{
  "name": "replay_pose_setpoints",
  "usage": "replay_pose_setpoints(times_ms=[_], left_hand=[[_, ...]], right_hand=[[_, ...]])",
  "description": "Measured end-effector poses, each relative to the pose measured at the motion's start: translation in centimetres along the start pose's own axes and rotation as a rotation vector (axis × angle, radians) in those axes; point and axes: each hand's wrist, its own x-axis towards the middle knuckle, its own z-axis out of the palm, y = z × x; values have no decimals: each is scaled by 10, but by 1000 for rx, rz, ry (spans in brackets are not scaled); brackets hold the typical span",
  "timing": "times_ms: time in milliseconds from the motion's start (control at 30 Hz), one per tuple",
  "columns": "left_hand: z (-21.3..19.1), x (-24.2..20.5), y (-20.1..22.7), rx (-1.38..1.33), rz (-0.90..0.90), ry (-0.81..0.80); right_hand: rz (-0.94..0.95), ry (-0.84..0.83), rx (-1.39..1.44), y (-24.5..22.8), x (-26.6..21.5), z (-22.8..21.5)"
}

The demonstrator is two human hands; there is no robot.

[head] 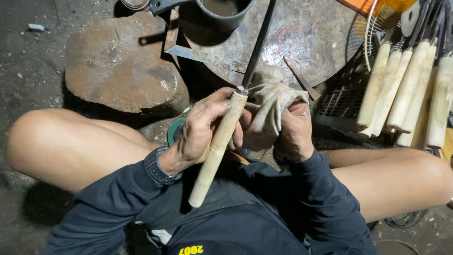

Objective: The person inserts a metal blade into a wooden handle, taps it with a hammer, and uses a file to smooth the joint. They then wipe the handle with a cloth and place the finished tool among others.

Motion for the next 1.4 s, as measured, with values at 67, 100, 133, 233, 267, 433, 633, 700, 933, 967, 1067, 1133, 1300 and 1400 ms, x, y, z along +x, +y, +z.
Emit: replay_pose_setpoints(times_ms=[67,100,133,233,267,433,633,700,933,967,1067,1133,1300,1400], left_hand=[[2,-1,1,236,77,56],[4,-1,1,360,114,84],[6,-2,1,484,148,113],[10,-7,3,810,413,109],[11,-9,3,908,527,88],[19,-11,5,1051,530,86],[21,-13,10,1120,530,93],[21,-12,11,1132,547,87],[21,-11,12,1093,522,47],[21,-11,13,1060,510,36],[21,-12,15,961,396,74],[18,-12,17,966,434,55],[19,-10,16,986,478,34],[20,-11,15,1036,516,36]], right_hand=[[-70,-42,-30,-4,-1,2],[-110,-67,-69,-6,-1,2],[-149,-90,-106,-8,-1,2],[-189,-103,-220,-12,1,1],[-235,-100,-290,-13,2,0],[-424,-100,-606,-22,8,2],[-337,-122,-714,-45,5,26],[-361,-195,-743,-54,6,28],[-333,-207,-804,-44,9,0],[-275,-170,-664,-40,9,-6],[-180,-88,-408,-35,10,-24],[-221,-70,-443,-35,9,-25],[-339,-114,-685,-40,9,7],[-562,-159,-915,-59,8,29]])
